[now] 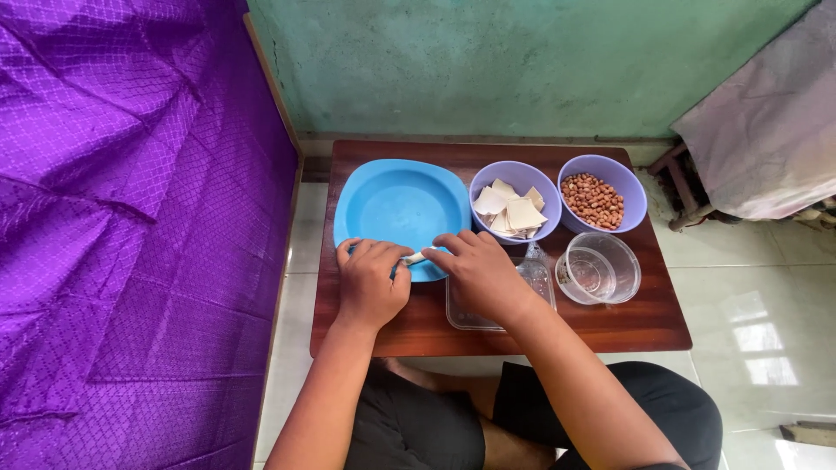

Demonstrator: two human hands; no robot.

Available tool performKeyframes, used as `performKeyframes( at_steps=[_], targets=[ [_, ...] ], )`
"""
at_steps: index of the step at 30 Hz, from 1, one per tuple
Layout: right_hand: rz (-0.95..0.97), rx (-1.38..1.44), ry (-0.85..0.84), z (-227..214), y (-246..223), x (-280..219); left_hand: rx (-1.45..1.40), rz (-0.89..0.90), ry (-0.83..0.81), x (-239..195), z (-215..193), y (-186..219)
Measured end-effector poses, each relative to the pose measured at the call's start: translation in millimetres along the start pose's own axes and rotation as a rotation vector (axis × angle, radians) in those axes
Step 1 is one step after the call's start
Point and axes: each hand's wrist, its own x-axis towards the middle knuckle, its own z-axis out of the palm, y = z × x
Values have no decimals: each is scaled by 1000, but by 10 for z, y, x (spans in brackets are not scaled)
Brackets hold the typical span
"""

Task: The person sits on the floor and wraps peanuts in small square wrappers. They place a peanut on a wrapper, fold the wrapper around it, and place the finished item on a blue plate.

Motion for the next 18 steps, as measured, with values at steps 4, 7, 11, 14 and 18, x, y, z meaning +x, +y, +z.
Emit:
performKeyframes(
  at_steps=[4, 7, 11, 14, 18],
  targets=[
    [15, 57, 85, -143, -104, -65, -7, 22, 32, -3, 20, -4],
    [37, 131, 167, -241, -223, -173, -67, 17, 58, 31, -27, 36],
    [95, 406, 246, -389, -384, -346, -66, 65, 105, 39, -11, 40],
    [149, 471, 299, -480, -425, -461, -66, 79, 108, 44, -3, 47],
    [227, 511, 372, -542, -385, -653, -50, 107, 98, 24, 46, 50]
  ],
)
